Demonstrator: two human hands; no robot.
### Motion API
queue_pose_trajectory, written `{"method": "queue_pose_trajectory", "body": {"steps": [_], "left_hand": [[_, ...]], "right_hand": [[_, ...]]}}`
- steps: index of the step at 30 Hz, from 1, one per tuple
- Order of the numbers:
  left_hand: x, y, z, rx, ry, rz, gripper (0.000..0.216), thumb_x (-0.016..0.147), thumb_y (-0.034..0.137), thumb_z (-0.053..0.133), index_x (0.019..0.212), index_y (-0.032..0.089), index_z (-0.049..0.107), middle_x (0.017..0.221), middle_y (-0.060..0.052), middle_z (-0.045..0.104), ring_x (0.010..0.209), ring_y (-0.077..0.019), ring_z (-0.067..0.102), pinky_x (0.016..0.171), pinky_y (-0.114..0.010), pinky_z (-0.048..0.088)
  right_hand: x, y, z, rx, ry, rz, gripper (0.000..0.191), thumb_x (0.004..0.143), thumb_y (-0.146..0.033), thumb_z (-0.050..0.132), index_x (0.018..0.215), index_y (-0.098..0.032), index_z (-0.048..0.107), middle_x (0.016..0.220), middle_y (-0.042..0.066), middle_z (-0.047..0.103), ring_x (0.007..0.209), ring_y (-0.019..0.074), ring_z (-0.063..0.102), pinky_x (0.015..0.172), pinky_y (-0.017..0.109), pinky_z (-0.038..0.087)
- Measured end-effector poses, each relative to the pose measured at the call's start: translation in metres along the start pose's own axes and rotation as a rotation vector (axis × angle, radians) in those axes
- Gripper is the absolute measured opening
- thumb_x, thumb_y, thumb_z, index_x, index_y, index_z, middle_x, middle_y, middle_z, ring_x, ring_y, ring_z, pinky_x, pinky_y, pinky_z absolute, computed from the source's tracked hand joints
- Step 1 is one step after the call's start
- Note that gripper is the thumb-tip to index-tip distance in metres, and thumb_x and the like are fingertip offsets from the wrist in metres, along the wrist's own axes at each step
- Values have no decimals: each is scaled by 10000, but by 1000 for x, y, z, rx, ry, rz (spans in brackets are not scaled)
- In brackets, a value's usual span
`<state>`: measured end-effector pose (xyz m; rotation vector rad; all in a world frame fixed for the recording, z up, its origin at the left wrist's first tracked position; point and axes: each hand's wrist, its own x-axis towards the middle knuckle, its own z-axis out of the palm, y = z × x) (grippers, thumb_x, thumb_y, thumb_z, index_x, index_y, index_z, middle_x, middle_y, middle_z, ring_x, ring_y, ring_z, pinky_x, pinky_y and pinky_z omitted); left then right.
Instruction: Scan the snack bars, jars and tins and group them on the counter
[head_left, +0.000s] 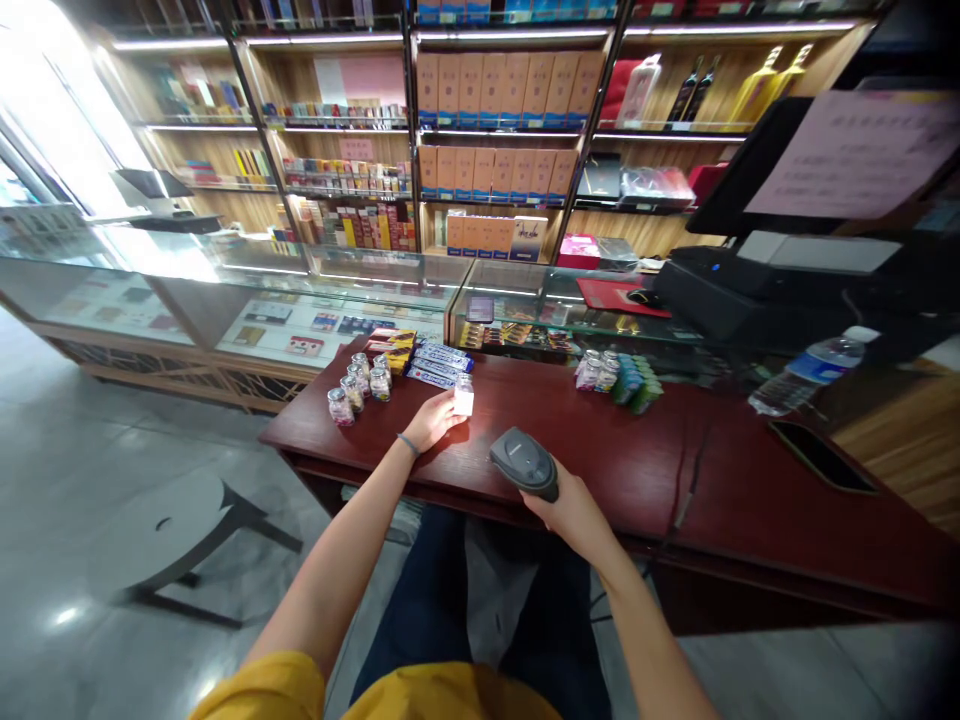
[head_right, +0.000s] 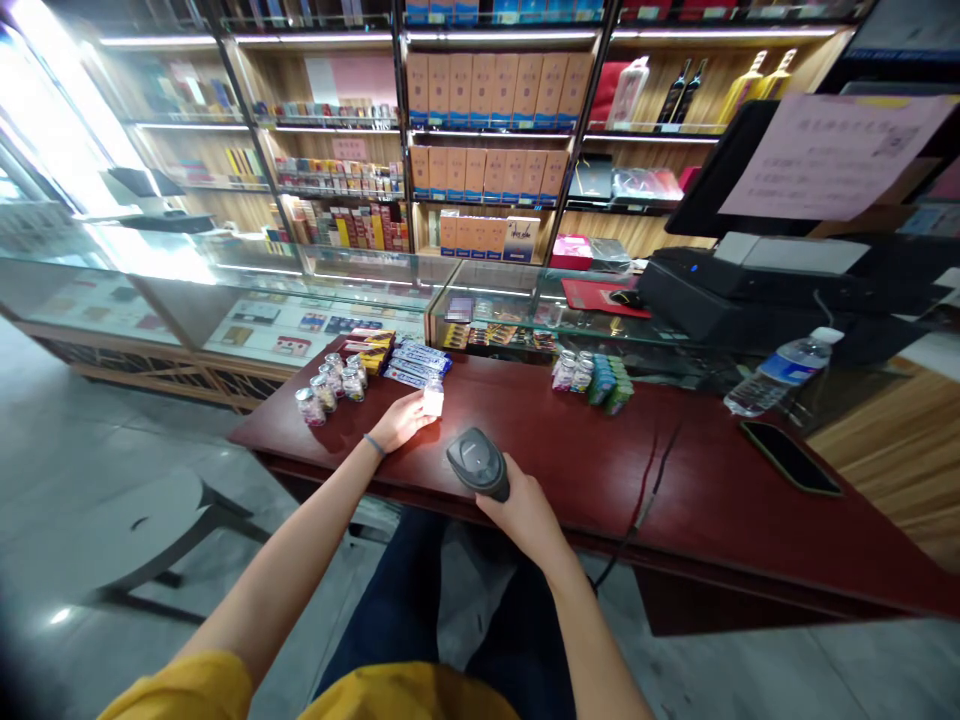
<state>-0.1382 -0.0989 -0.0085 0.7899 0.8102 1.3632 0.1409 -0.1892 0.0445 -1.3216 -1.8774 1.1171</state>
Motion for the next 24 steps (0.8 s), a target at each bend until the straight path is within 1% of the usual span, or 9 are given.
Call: {"method": "queue_pose_trajectory", "body": {"steps": [4,7,9,10,13,16,18,21,24], "left_hand": [[1,-2,-1,0,42,9,308,816,292,774,1073,137,701,1064,-119,731,935,-187,688,891,-338,547],[1,-4,0,13,42,6,347,812,291,779,1109,138,686,1055,-106,728,887,-161,682,890,-334,546],[0,-4,0,26,57,42,409,784,293,804,1138,140,668,1052,-94,723,872,-152,679,893,-330,545],[0,-4,-1,41,87,75,450,765,294,819,1155,144,653,1057,-91,720,878,-154,681,900,-334,544],[-7,0,-10,159,242,221,530,734,282,834,1191,153,598,1081,-94,713,942,-174,688,940,-356,536],[-21,9,-28,374,430,384,517,732,227,808,1181,168,558,1113,-102,698,999,-190,689,969,-365,531],[-34,15,-42,529,548,469,499,740,200,786,1178,187,548,1152,-100,680,1034,-199,683,988,-370,526],[-53,23,-58,736,684,544,458,759,190,760,1171,201,562,1187,-98,651,1111,-227,654,1028,-387,504],[-66,26,-66,952,775,576,416,755,158,746,1138,187,588,1181,-115,622,1192,-274,594,1090,-430,452]], "right_hand": [[-1,2,-1,15,11,-19,462,799,-279,687,1248,-197,617,715,-3,724,406,134,547,439,239,448],[-2,3,-1,31,16,-30,443,807,-285,688,1236,-208,614,727,-4,725,409,129,545,448,237,450],[-4,3,-2,54,22,-40,448,803,-303,694,1234,-209,617,760,4,731,413,126,545,441,238,449],[-4,3,-2,67,26,-41,454,800,-314,696,1234,-207,617,770,7,731,413,126,544,432,240,448],[-7,0,-5,93,49,-19,470,788,-344,697,1227,-198,616,707,-5,705,396,131,527,399,242,431],[-8,0,-7,112,95,-13,448,777,-369,698,1181,-187,625,575,-39,637,374,134,503,397,242,415],[-9,0,-8,122,96,-27,457,772,-380,696,1176,-179,618,520,-58,595,367,137,496,410,249,419],[-8,1,-7,118,114,-49,446,782,-396,677,1166,-178,612,483,-76,563,362,141,492,426,256,419],[-8,0,-4,117,129,-51,420,779,-415,675,1122,-181,617,469,-82,550,362,144,495,432,259,415]]}}
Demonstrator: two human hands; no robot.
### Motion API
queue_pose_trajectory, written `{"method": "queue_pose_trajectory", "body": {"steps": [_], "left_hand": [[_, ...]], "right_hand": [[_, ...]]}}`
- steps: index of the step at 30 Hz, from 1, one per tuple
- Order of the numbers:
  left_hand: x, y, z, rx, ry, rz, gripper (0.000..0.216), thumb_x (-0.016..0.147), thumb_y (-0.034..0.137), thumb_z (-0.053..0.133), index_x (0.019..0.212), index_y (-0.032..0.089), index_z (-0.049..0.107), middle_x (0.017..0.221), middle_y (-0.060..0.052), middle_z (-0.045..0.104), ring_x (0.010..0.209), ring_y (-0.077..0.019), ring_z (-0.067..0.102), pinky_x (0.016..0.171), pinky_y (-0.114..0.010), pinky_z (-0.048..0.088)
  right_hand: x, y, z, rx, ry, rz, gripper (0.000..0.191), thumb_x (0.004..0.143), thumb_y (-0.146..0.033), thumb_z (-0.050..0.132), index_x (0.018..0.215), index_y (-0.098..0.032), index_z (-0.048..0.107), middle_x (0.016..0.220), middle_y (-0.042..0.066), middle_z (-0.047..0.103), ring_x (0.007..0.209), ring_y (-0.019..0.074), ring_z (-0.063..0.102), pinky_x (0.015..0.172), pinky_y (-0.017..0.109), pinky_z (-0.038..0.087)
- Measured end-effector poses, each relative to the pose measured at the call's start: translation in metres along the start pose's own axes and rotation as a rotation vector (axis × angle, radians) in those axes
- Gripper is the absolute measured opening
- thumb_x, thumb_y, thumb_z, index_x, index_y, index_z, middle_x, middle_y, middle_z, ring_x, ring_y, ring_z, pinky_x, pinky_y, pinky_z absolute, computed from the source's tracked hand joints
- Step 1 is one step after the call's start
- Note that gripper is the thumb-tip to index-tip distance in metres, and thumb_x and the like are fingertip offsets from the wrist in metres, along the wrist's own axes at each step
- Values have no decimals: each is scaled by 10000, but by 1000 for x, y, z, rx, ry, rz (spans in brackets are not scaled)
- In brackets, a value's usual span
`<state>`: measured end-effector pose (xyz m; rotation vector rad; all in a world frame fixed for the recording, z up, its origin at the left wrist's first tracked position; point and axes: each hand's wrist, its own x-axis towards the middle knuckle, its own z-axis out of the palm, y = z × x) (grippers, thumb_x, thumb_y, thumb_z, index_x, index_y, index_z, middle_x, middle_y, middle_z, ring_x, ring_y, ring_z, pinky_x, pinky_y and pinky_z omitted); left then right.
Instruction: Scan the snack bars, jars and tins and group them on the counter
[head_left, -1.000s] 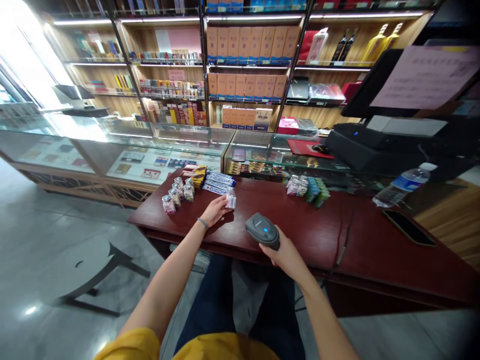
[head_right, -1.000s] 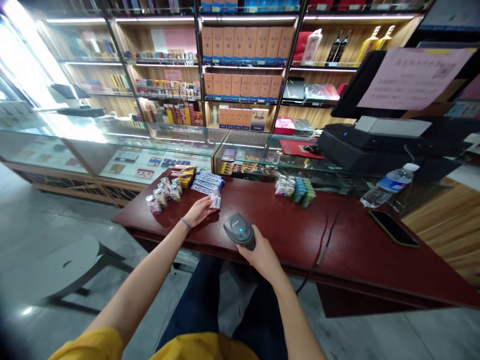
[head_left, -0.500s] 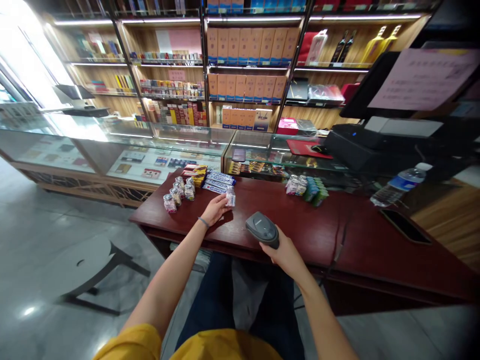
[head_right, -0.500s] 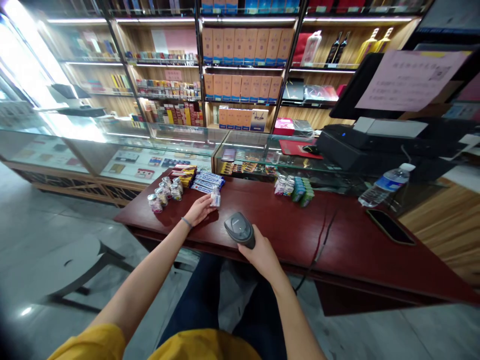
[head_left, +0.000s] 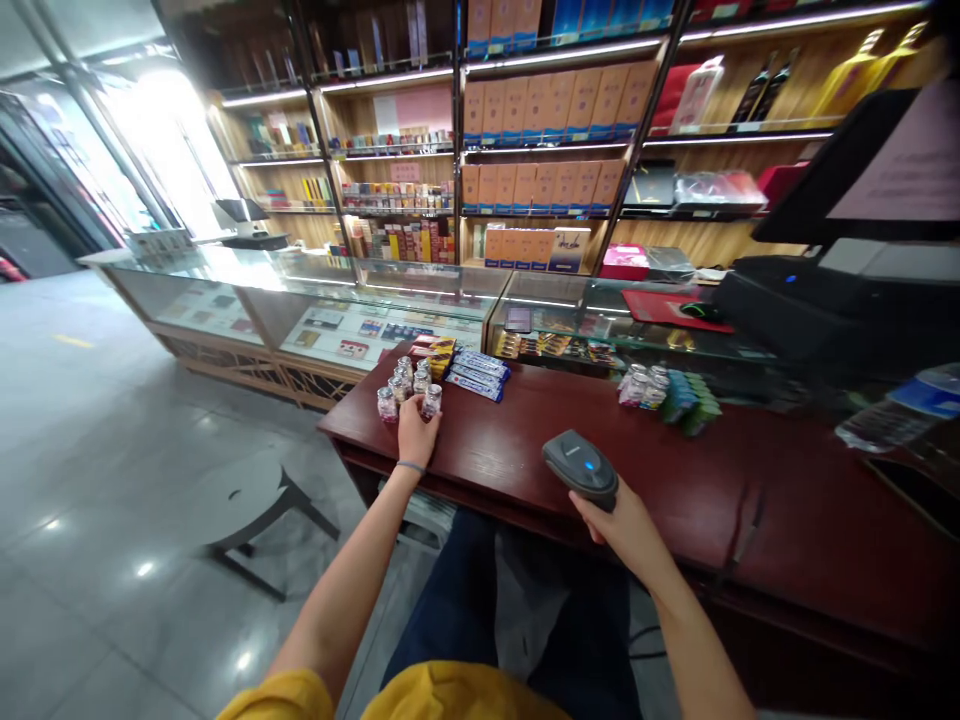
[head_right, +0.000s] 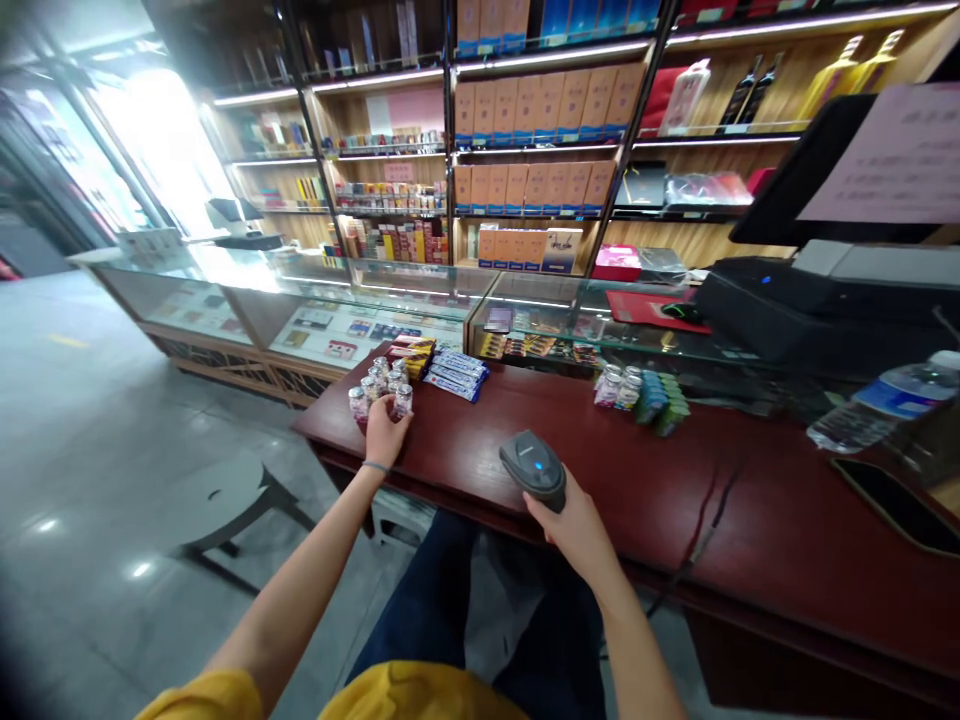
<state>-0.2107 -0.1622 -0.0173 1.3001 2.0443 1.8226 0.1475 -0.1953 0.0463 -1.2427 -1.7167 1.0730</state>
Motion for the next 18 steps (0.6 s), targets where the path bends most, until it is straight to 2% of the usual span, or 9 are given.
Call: {"method": "queue_pose_trajectory", "body": {"steps": [4,11,18], "left_hand": [[-5,-2,-8,171,-2,59,402,799,141,688,1185,173,577,1209,-152,592,1231,-309,549,1109,-464,423],[-8,-8,-14,231,14,40,425,846,183,665,1259,192,566,1263,-169,609,1235,-323,578,1081,-452,443],[0,-6,-13,328,-3,-5,426,860,186,650,1275,152,557,1276,-219,627,1208,-349,612,1026,-457,467]], "right_hand": [[-1,0,1,-17,-5,-6,432,777,-440,679,1106,-167,616,463,-78,550,363,150,496,443,273,418],[-4,-5,0,-28,21,-1,418,776,-433,671,1101,-175,628,461,-74,551,374,164,505,450,288,440],[-4,-8,1,-29,14,-5,362,772,-433,674,1035,-188,634,434,-79,529,373,172,505,454,290,449]]}}
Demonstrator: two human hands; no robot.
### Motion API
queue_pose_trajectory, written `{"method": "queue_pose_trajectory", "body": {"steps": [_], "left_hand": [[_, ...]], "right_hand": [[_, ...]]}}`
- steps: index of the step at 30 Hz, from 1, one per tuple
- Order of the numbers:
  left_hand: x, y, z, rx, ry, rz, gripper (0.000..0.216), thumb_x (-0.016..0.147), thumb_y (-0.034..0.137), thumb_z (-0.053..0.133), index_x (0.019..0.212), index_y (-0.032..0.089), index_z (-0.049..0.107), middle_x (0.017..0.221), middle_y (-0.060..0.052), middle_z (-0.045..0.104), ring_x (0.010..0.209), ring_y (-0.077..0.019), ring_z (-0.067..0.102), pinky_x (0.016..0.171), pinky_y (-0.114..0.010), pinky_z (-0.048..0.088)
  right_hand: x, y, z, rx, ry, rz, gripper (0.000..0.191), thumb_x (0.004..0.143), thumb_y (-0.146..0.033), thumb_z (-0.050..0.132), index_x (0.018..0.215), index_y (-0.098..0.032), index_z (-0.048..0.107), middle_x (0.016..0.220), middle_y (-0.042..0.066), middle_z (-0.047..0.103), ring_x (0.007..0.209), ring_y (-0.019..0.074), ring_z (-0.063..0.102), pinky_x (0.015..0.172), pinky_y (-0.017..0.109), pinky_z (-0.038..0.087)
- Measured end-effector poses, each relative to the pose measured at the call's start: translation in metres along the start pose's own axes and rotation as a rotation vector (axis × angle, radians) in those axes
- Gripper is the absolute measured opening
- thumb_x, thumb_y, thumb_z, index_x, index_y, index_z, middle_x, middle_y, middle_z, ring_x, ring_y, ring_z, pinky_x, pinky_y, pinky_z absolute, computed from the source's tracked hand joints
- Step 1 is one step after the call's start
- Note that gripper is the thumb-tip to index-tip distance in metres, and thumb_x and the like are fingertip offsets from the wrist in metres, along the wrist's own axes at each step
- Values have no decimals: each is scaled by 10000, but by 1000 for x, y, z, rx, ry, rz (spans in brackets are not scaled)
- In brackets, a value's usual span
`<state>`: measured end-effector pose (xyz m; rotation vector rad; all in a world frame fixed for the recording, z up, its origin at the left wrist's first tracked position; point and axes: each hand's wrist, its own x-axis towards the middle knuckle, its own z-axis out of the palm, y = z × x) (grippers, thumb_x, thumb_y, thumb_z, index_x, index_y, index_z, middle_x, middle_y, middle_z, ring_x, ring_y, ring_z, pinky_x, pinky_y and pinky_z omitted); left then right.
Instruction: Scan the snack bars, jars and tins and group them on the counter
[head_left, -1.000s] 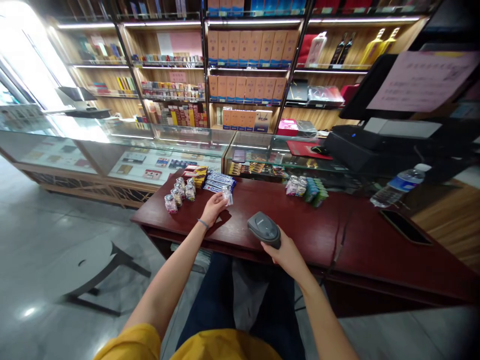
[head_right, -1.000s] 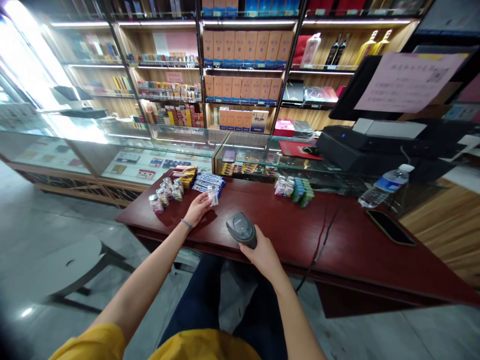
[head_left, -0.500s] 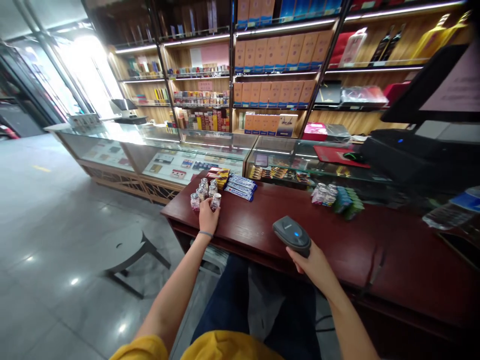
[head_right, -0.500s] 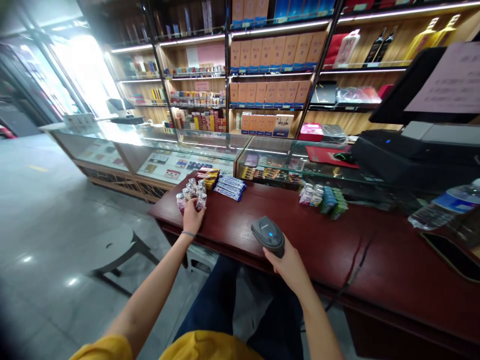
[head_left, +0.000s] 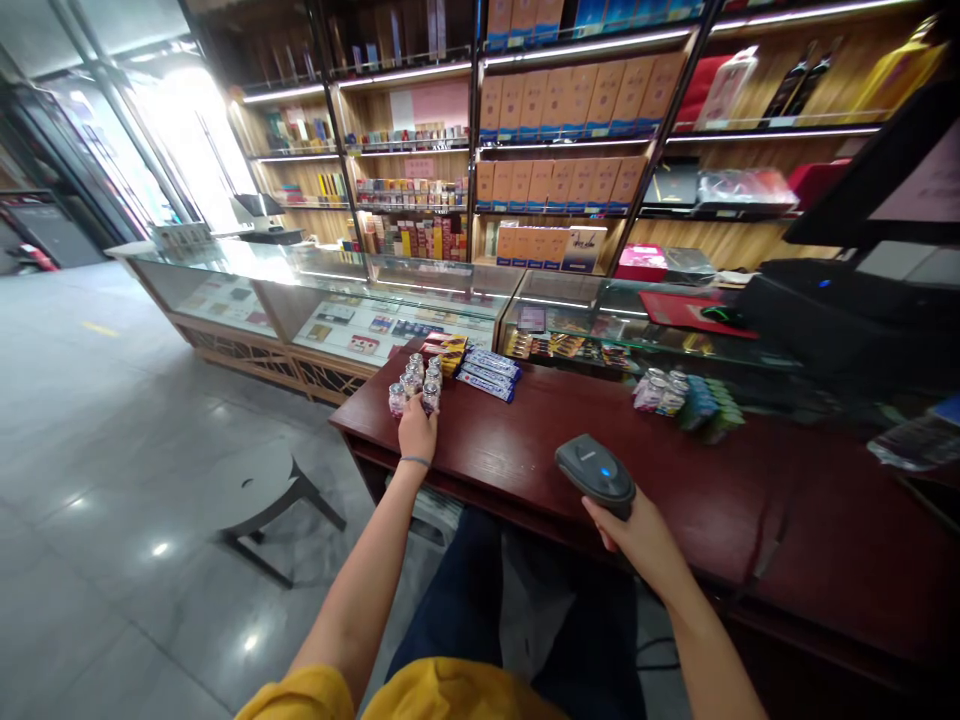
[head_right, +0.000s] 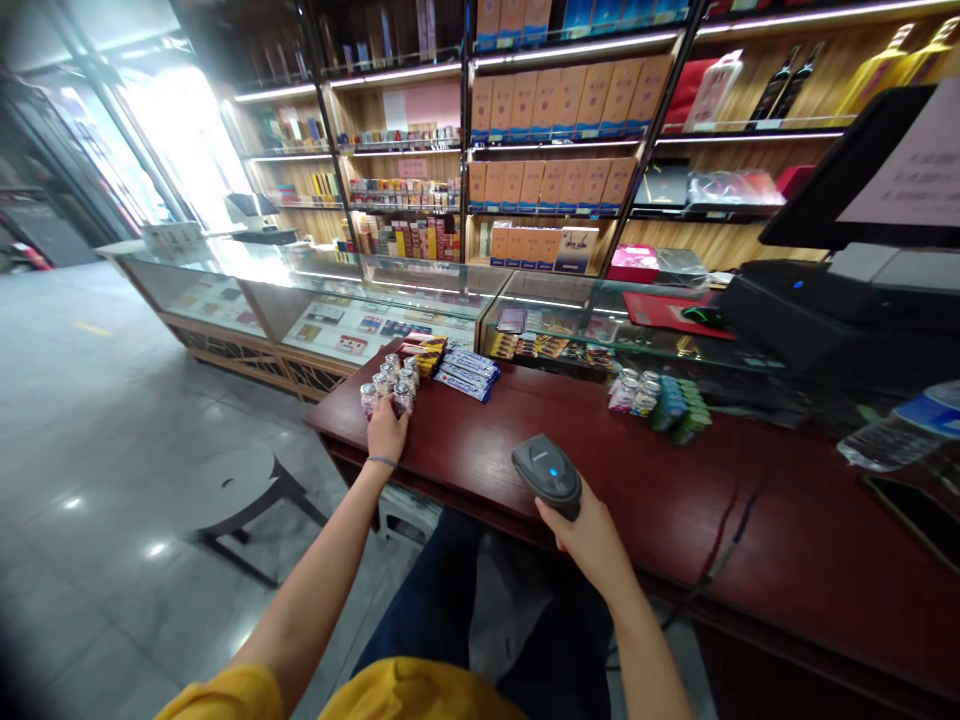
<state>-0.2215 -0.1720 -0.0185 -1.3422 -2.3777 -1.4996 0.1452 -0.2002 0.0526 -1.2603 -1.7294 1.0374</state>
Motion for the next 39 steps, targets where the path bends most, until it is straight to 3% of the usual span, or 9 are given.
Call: {"method": "queue_pose_trajectory", "body": {"steps": [8,15,21,27,30,33,39], "left_hand": [[8,9,3,113,-36,-79,475,885,203,621,1340,116,520,1343,-264,583,1205,-373,632,977,-444,498],[5,6,4,138,-34,-46,599,908,243,601,1467,96,444,1429,-287,542,1236,-400,616,998,-477,499],[-3,2,3,136,28,-13,637,930,256,581,1530,144,400,1451,-205,572,1282,-345,600,1045,-449,490],[-9,-1,3,33,210,196,438,964,299,559,1376,150,563,1314,-182,652,1234,-294,615,1069,-436,473],[-12,15,3,-48,250,333,346,974,335,566,1260,150,624,1151,-156,686,1119,-260,641,1030,-433,494],[-15,43,12,-155,199,419,303,980,332,568,1221,161,632,1052,-113,675,991,-214,652,923,-384,550],[-21,113,67,-442,-22,461,297,955,298,609,1232,188,611,1110,-95,619,959,-176,656,788,-309,604]], "right_hand": [[1,8,-6,-11,1,1,364,792,-438,675,1047,-183,626,428,-80,521,382,168,498,457,287,443],[6,27,-12,-7,-53,48,426,783,-443,710,1092,-172,598,468,-62,579,388,168,529,449,277,444],[4,25,-15,44,-10,8,382,805,-437,696,1070,-182,594,486,-71,570,388,149,510,450,268,435],[5,34,-28,45,10,17,360,819,-429,701,1062,-189,584,477,-77,556,393,149,508,452,263,431],[4,40,-37,51,36,21,369,844,-437,693,1086,-186,573,467,-81,545,397,151,509,462,264,432],[4,44,-47,50,80,13,359,862,-438,689,1083,-179,577,451,-77,538,403,154,509,480,269,439],[0,42,-71,80,206,19,313,860,-433,687,1035,-192,593,452,-71,540,391,151,499,445,257,415]]}}
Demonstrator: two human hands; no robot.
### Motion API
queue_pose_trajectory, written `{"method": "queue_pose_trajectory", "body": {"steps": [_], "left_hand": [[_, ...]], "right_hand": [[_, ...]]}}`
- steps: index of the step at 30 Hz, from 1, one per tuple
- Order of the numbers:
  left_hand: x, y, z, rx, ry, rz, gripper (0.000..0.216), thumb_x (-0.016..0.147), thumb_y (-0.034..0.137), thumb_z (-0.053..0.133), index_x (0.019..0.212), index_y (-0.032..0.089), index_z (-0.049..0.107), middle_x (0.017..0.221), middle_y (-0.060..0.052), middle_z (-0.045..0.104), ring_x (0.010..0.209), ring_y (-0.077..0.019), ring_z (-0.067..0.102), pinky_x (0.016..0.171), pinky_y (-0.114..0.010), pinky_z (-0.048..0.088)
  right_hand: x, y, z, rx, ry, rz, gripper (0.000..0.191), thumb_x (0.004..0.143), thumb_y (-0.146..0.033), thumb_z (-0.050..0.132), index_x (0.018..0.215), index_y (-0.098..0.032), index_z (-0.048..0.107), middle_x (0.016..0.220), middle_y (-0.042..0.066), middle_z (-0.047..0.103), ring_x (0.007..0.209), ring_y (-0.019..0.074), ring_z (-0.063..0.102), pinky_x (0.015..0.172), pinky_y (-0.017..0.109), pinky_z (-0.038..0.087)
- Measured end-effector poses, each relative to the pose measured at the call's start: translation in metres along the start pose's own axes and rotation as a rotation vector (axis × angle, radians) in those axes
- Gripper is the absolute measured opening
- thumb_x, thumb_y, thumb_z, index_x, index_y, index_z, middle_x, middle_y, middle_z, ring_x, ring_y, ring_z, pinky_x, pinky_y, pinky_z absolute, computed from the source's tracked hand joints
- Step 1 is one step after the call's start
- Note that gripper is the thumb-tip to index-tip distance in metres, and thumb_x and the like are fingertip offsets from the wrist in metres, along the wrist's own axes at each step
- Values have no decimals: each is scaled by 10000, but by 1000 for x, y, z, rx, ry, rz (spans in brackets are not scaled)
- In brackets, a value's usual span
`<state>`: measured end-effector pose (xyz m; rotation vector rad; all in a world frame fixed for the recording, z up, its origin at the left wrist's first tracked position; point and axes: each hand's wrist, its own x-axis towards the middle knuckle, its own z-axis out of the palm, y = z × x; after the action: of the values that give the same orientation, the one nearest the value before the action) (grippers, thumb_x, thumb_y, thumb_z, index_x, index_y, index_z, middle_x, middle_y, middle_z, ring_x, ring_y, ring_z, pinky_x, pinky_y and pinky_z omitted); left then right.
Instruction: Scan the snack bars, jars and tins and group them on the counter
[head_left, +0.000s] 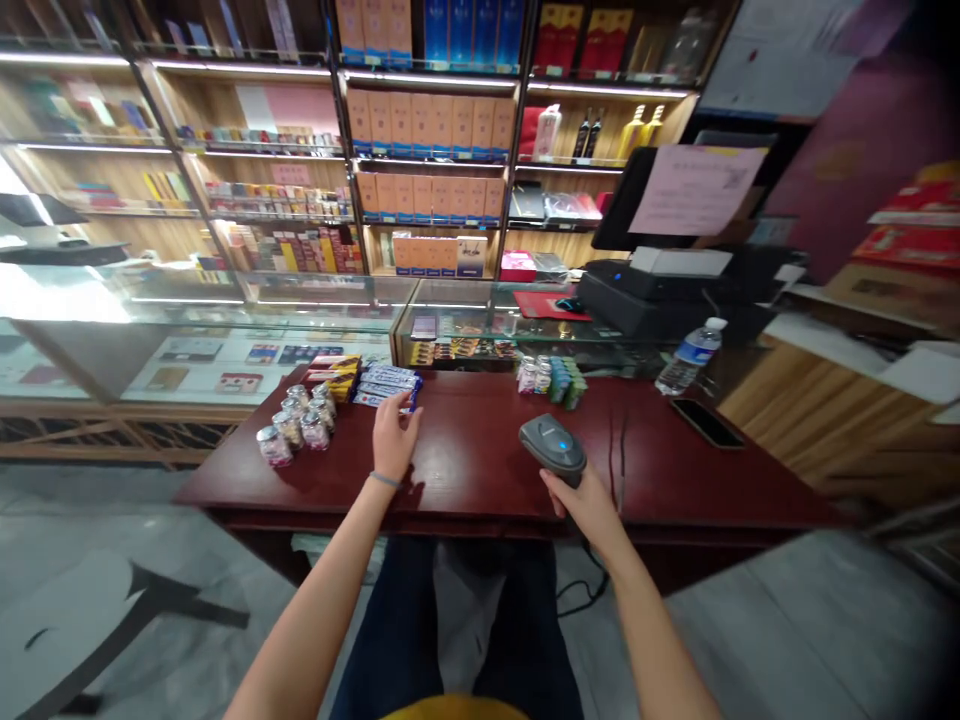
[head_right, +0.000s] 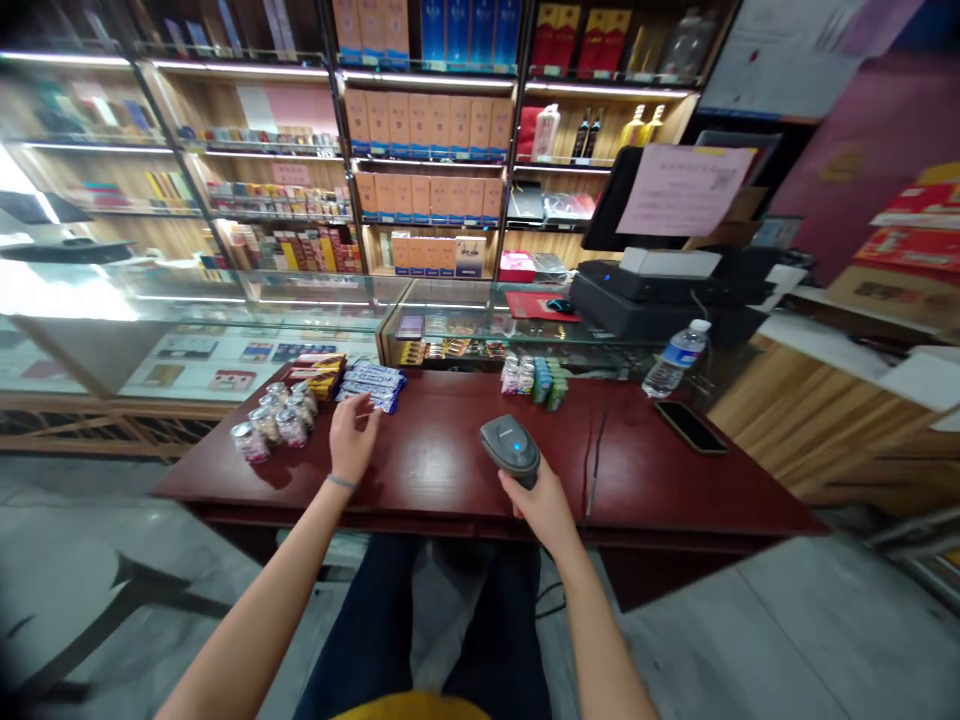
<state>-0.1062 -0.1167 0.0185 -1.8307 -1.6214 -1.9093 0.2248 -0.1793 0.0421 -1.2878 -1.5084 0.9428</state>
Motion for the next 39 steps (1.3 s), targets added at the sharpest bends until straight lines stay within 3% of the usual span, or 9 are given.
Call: {"method": "queue_pose_trajectory", "body": {"steps": [8,11,17,27,33,39], "left_hand": [[-2,23,143,-254,-318,-68,406,885,209,664,1283,212,583,1159,-97,570,1015,-192,643,836,-346,618],[-6,23,191,-272,-428,-131,563,843,187,698,1378,211,523,1244,-124,531,1055,-217,640,924,-408,595],[-8,23,258,-241,-613,-95,885,785,164,735,1560,229,313,1359,-142,422,1261,-290,553,1164,-521,404],[0,21,312,-192,-572,-103,953,720,118,769,1551,241,320,1386,-152,334,1294,-318,510,1135,-531,414],[3,24,317,-209,-546,-111,695,780,90,694,1423,241,477,1288,-123,423,1193,-275,582,1099,-500,441],[6,28,312,-269,-527,-144,505,811,119,671,1291,184,528,1226,-138,518,1197,-289,581,1094,-489,435]], "right_hand": [[2,5,-40,49,99,47,355,829,-426,701,1071,-192,586,431,-89,529,350,134,481,396,229,401],[4,10,-54,38,128,64,392,832,-423,683,1123,-182,580,422,-100,513,341,130,476,385,219,393],[11,19,-71,51,185,80,437,807,-449,692,1137,-189,575,459,-109,518,331,121,458,365,215,373],[17,28,-82,61,229,122,355,823,-433,686,1061,-193,578,441,-112,495,355,116,456,408,231,401],[23,34,-82,57,239,141,341,818,-454,686,1020,-202,579,475,-100,506,359,121,466,386,235,384],[23,34,-79,67,242,139,375,802,-472,702,1028,-197,583,472,-101,511,349,115,466,397,233,400]]}}
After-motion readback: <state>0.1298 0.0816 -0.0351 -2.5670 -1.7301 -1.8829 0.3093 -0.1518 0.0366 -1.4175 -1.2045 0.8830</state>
